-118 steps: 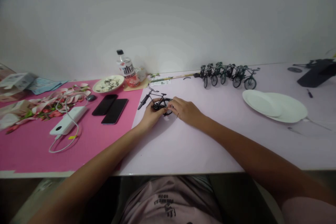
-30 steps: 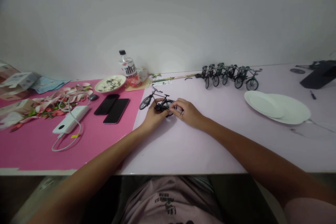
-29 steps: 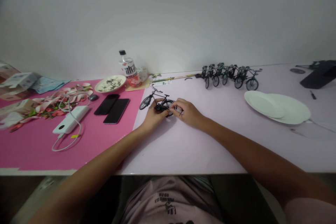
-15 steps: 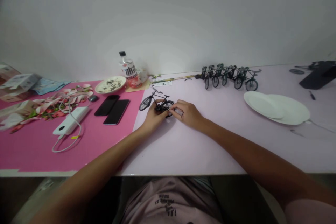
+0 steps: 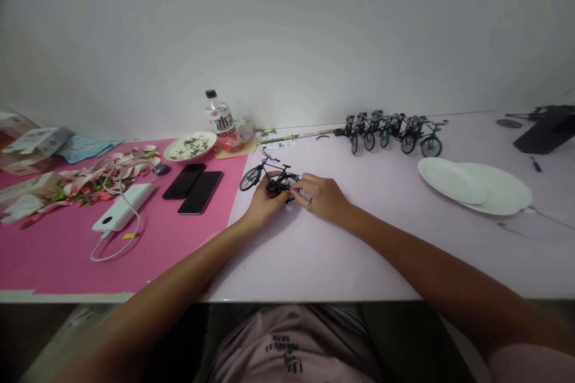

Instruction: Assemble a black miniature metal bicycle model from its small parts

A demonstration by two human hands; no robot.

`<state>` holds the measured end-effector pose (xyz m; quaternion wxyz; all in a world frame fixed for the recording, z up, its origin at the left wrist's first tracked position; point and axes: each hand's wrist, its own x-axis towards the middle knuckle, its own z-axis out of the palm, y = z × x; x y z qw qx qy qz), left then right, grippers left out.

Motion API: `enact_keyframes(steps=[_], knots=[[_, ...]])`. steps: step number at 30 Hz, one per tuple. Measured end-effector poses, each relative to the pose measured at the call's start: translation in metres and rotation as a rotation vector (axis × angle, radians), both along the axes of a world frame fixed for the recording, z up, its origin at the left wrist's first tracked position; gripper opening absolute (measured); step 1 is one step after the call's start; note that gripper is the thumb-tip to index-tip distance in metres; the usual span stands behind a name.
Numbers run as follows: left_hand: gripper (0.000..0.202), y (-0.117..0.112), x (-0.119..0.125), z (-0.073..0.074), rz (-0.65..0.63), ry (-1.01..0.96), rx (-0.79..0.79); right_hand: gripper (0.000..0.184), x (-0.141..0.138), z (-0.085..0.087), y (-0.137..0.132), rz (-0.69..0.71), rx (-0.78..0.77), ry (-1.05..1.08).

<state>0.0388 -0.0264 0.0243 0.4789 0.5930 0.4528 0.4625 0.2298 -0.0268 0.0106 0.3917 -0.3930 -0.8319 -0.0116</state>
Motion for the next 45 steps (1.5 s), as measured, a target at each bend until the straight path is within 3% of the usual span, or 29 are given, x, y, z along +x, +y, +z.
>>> enact_keyframes(steps=[15,24,34,45], knots=[[0.054,0.005,-0.003,-0.009,-0.017,0.066,0.032,0.015,0.003,-0.004,0.004,0.037,-0.032,0.032],[0.053,0.004,-0.001,-0.002,-0.008,-0.023,-0.041,0.019,0.004,-0.001,0.01,0.143,-0.243,0.232],[0.055,0.001,0.001,0.003,-0.004,-0.067,-0.077,0.033,0.001,-0.003,0.01,0.089,-0.454,0.401],[0.056,0.0,0.001,0.004,-0.018,-0.068,-0.058,0.039,0.001,-0.005,0.01,0.045,-0.545,0.522]])
